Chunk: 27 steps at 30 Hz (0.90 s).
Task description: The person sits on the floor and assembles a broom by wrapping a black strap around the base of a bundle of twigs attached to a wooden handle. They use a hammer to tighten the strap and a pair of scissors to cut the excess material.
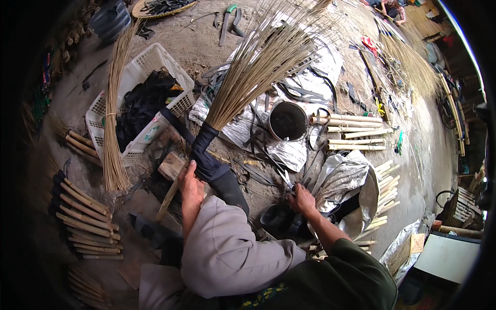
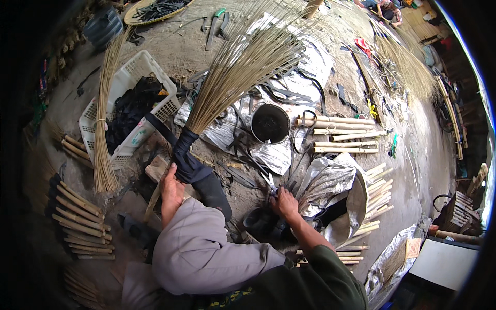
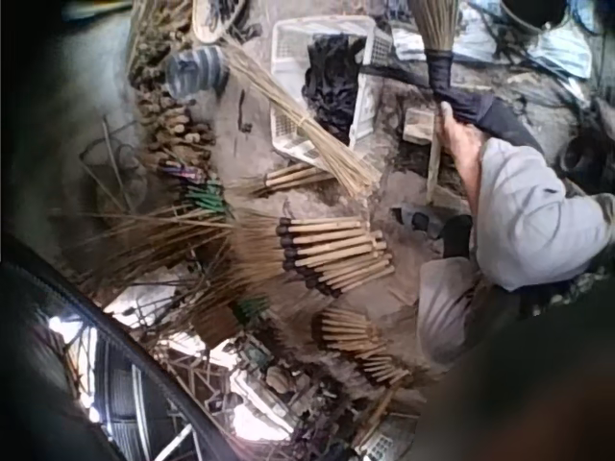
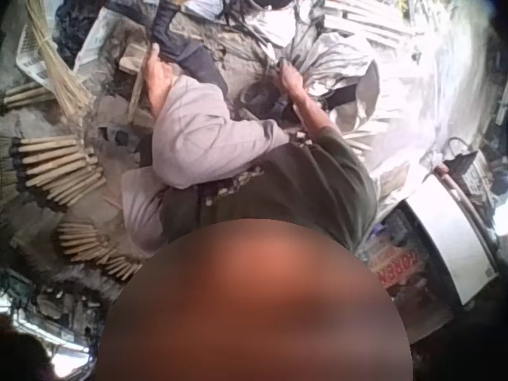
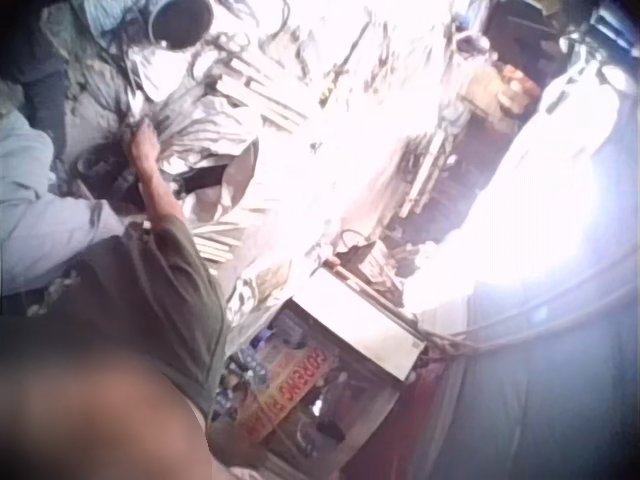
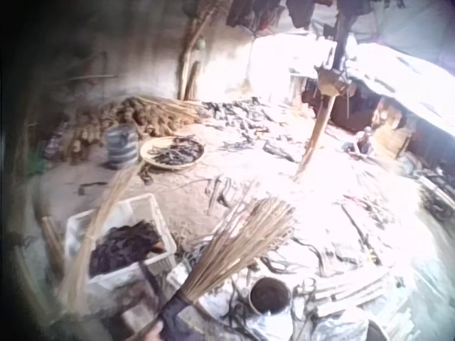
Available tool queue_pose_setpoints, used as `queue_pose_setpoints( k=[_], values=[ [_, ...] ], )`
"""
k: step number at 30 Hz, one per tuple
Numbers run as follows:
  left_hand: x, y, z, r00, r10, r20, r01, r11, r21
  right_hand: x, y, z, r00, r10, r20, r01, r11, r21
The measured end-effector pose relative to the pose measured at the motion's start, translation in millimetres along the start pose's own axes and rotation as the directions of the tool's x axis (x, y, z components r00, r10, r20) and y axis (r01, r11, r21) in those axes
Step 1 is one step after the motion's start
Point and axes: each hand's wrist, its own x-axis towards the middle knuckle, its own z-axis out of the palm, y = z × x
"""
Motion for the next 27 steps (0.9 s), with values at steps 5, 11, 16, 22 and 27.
queue_pose_setpoints(
  k=[5,11,16,22,27],
  values=[
    [-4.6,17.0,-4.3,0.997,-0.065,-0.046,0.063,0.998,-0.025,-15.0,10.4,30.6,0.977,0.009,-0.211,-0.009,1.0,0.001],
    [0.0,27.7,-15.7,0.998,-0.061,0.032,0.063,0.995,-0.08,-20.6,27.0,25.1,0.991,0.117,-0.064,-0.116,0.993,0.024],
    [-7.6,18.8,-6.6,0.998,-0.061,0.013,0.062,0.997,-0.041,-11.7,36.4,32.0,0.978,0.182,0.101,-0.179,0.983,-0.035],
    [-16.7,-8.1,-2.3,0.988,-0.108,0.114,0.112,0.993,-0.03,6.6,32.6,3.7,0.956,0.167,0.242,-0.156,0.986,-0.062],
    [-10.3,-21.3,-9.0,0.994,-0.046,-0.097,0.045,0.999,-0.011,17.7,23.7,-64.5,0.746,-0.131,0.653,-0.139,0.928,0.345]
  ],
)
